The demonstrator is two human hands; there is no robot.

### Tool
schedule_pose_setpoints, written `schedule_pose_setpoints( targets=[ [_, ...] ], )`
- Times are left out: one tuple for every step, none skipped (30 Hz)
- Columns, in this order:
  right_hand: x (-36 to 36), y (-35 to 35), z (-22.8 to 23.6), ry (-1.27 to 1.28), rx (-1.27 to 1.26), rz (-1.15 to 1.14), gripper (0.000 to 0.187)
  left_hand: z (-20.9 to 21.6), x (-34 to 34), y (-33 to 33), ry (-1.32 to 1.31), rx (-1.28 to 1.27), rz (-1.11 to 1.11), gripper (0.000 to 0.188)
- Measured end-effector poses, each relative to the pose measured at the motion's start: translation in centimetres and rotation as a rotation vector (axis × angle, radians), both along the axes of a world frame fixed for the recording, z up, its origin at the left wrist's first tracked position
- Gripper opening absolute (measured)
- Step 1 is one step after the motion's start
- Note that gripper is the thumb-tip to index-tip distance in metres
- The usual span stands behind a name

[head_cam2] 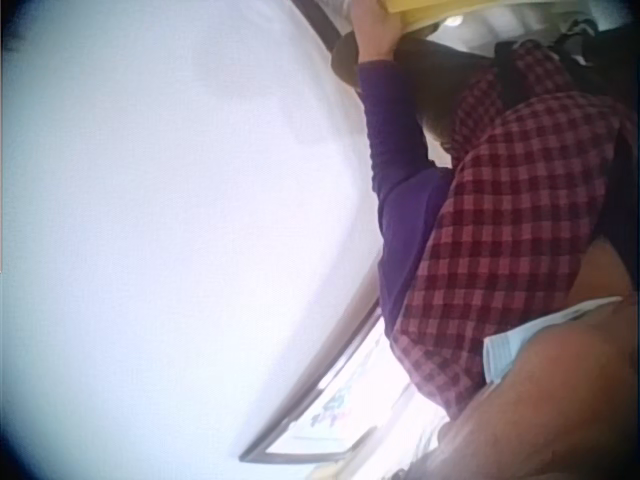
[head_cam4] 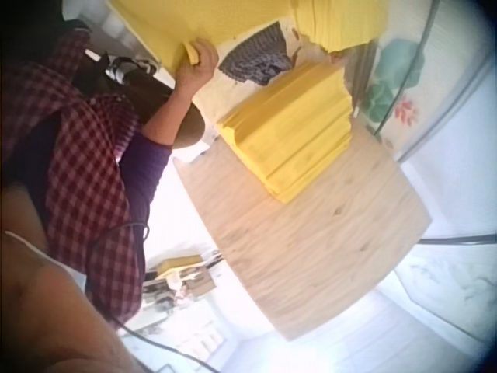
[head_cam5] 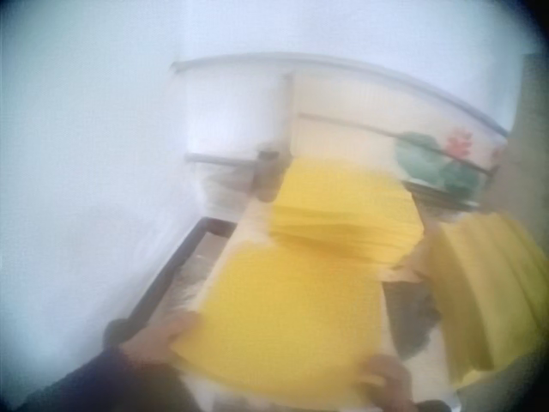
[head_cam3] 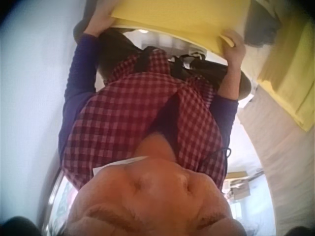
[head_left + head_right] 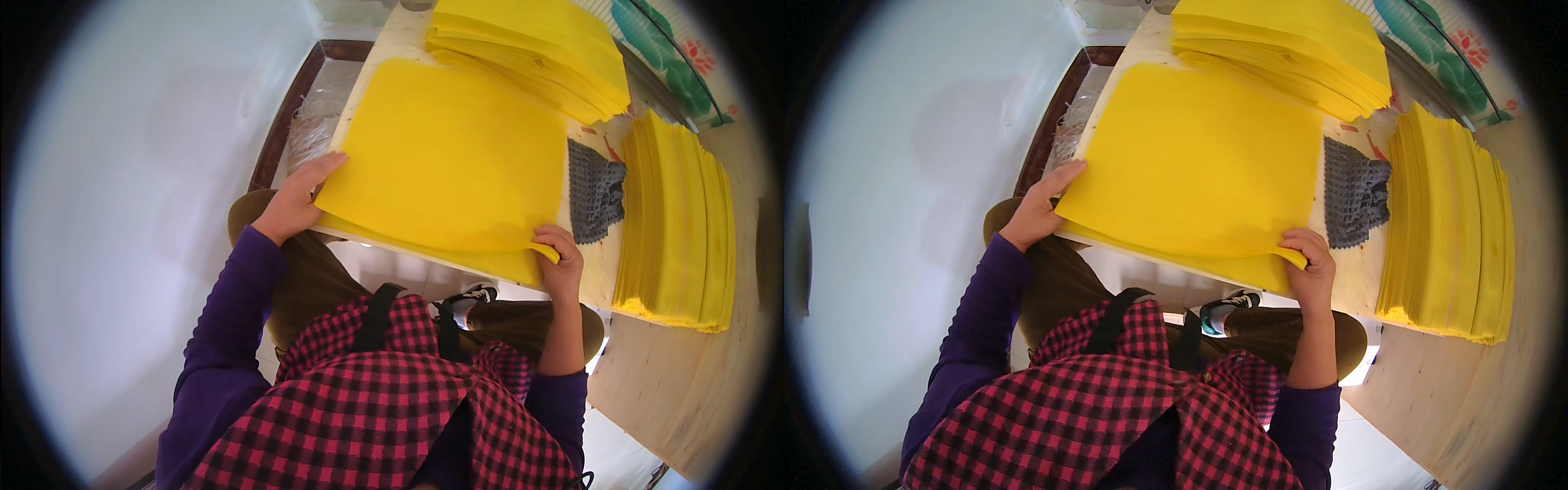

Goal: The person folds large yellow sheets in half and then in half again, smoothing each fold with both hands. The folded sheets are stacked on the table to the right.

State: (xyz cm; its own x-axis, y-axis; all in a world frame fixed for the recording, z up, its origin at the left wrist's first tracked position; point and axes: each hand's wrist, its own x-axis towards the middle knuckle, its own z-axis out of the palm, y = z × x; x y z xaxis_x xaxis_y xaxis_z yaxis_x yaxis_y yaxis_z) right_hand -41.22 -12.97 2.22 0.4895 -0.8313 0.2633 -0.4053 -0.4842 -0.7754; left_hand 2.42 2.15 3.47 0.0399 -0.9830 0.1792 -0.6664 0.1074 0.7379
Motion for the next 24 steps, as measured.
schedule_pose_setpoints(
  targets=[
    [0.0, 0.0, 0.0, 0.006, -0.007, 0.004, 0.030, 0.0, 0.1, -0.1, 0.016, -0.005, 0.006, 0.056],
    [0.1, 0.0, 0.0, 0.010, -0.007, -0.001, 0.031, -0.1, 0.2, -0.2, 0.033, -0.013, 0.008, 0.055],
    [0.1, -0.1, 0.0, 0.009, -0.010, 0.004, 0.031, -0.1, 0.3, -0.3, 0.052, -0.017, 0.019, 0.054],
    [0.1, -0.1, 0.0, 0.008, -0.013, 0.007, 0.031, -0.1, 0.3, -0.4, 0.071, -0.025, 0.027, 0.053],
    [0.1, -0.1, 0.1, -0.002, -0.006, 0.009, 0.031, -0.1, 0.3, -0.5, 0.088, -0.025, 0.039, 0.052],
    [0.1, 0.0, 0.1, 0.001, -0.003, 0.009, 0.032, -0.1, 0.2, -0.6, 0.084, -0.066, 0.049, 0.049],
    [0.1, 0.0, 0.2, 0.009, -0.013, 0.012, 0.032, -0.1, 0.1, -0.6, 0.079, -0.099, 0.065, 0.046],
    [0.1, 0.0, 0.2, 0.012, -0.011, 0.014, 0.032, -0.1, 0.1, -0.7, 0.073, -0.132, 0.080, 0.044],
    [0.1, 0.0, 0.3, 0.008, 0.002, 0.013, 0.032, -0.1, 0.0, -0.7, 0.054, -0.151, 0.084, 0.041],
    [0.2, 0.0, 0.3, 0.007, -0.017, 0.013, 0.032, -0.1, 0.0, -0.8, 0.036, -0.170, 0.088, 0.039],
    [0.2, 0.0, 0.3, 0.000, -0.025, 0.009, 0.031, -0.1, 0.1, -0.8, 0.018, -0.190, 0.091, 0.036],
    [0.3, 0.0, 0.3, -0.007, -0.034, 0.005, 0.030, -0.1, 0.3, -1.0, -0.033, -0.203, 0.049, 0.035],
    [0.4, 0.0, 0.3, 0.001, -0.040, 0.005, 0.031, -0.1, 0.4, -1.1, -0.083, -0.215, 0.008, 0.033],
    [0.4, 0.0, 0.3, 0.009, -0.047, 0.006, 0.031, -0.1, 0.6, -1.3, -0.129, -0.230, -0.037, 0.032],
    [0.4, 0.0, 0.4, 0.008, -0.051, 0.010, 0.032, -0.1, 0.8, -1.5, -0.110, -0.205, -0.057, 0.031],
    [0.4, 0.0, 0.4, 0.022, -0.056, 0.007, 0.033, -0.1, 0.9, -1.6, -0.087, -0.181, -0.081, 0.030],
    [0.4, 0.0, 0.4, 0.028, -0.059, 0.008, 0.033, -0.1, 1.0, -1.7, -0.065, -0.158, -0.105, 0.029],
    [0.4, 0.0, 0.4, 0.034, -0.062, 0.007, 0.034, -0.1, 1.0, -1.9, -0.055, -0.163, -0.085, 0.029],
    [0.3, 0.1, 0.4, 0.035, -0.059, 0.014, 0.033, -0.1, 0.9, -1.9, -0.045, -0.169, -0.067, 0.029],
    [0.3, 0.1, 0.5, 0.036, -0.057, 0.020, 0.032, -0.1, 0.8, -2.0, -0.045, -0.183, -0.051, 0.028],
    [0.2, 0.1, 0.5, 0.038, -0.055, 0.024, 0.031, -0.1, 0.7, -2.1, -0.065, -0.192, -0.036, 0.029],
    [0.1, 0.1, 0.5, 0.045, -0.060, 0.030, 0.031, -0.1, 0.6, -2.0, -0.095, -0.210, -0.023, 0.029],
    [0.1, 0.0, 0.5, 0.051, -0.063, 0.035, 0.032, -0.1, 0.5, -2.0, -0.130, -0.223, -0.007, 0.030],
    [0.0, 0.0, 0.5, 0.057, -0.065, 0.041, 0.032, -0.1, 0.5, -2.0, -0.134, -0.217, -0.008, 0.031]
  ],
)
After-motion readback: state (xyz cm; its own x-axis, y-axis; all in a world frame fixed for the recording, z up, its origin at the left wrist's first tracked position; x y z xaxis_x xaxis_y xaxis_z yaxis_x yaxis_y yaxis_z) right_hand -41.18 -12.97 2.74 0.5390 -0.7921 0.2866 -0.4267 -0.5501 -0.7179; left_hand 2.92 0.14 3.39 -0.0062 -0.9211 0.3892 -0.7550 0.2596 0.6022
